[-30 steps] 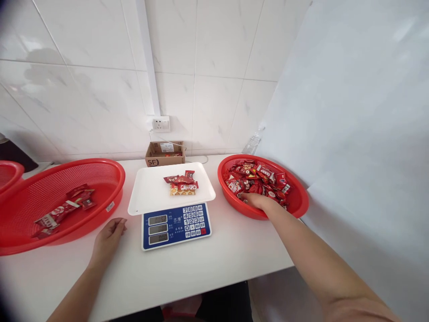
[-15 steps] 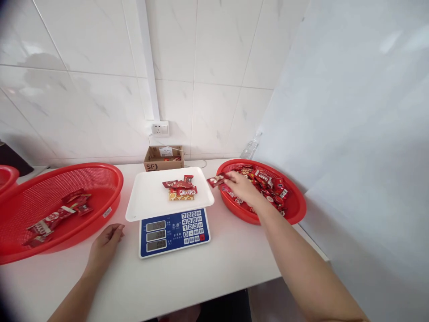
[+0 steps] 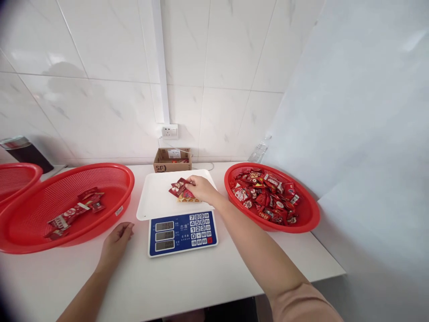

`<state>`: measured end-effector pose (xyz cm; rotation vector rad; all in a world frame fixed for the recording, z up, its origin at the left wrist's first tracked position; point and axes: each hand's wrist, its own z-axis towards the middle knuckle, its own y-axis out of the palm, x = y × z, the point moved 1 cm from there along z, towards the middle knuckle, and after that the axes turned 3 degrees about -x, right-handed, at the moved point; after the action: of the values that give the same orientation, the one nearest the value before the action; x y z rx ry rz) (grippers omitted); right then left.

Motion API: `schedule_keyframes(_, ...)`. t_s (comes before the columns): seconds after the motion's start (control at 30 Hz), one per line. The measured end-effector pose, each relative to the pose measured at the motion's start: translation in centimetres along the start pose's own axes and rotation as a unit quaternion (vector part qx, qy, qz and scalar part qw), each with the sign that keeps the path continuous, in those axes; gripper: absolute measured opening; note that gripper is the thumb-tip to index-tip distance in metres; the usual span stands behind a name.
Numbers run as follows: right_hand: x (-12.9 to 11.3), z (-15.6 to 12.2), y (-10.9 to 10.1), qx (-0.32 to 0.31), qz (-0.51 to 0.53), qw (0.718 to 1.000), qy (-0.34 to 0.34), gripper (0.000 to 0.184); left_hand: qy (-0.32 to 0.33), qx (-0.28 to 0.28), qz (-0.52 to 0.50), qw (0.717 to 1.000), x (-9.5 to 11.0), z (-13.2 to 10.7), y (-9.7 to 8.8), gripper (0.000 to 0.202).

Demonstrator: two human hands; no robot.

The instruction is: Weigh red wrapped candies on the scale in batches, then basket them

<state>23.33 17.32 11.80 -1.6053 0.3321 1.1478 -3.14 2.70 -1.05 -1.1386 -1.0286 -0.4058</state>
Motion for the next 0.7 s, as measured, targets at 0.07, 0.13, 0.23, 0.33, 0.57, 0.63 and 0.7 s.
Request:
schedule_keyframes(0.07,-0.1,0.3,0.5,0.001,0.000,1.000,0.003,0.013,0.002,-0.001,0.000,1.000,0.0,0.0,0.0,0.034)
schedule_keyframes(0.13,-0.4,0.5,0.8,0.010,-0.007,1.000,-0.003,0.014,0.003,-0.003,0.001,1.000,0.0,0.0,0.0,0.034)
schedule_keyframes(0.23,-1.1,0.6,1.3,0.039,-0.060,0.997,-0.036,0.013,0.000,-0.004,0.003,1.000,0.1,0.0,0.0,0.033)
schedule_keyframes(0.33,-1.8,1.0,2.0,0.057,-0.128,0.989,-0.053,0.012,-0.009,-0.004,0.005,1.000,0.4,0.0,-0.1,0.032)
schedule_keyframes(0.57,-2.5,2.0,2.4,0.086,-0.207,0.964,-0.143,0.019,-0.008,0.001,0.007,1.000,0.8,-0.2,-0.1,0.032)
schedule_keyframes(0.63,-2.6,1.4,1.1,0.137,-0.175,0.958,-0.179,0.020,-0.009,-0.001,0.008,1.000,0.8,-0.2,-0.2,0.032)
schedule_keyframes(0.7,-2.4,0.2,-0.7,0.212,-0.150,0.943,-0.207,0.019,-0.008,-0.003,0.006,1.000,0.8,-0.2,-0.2,0.032)
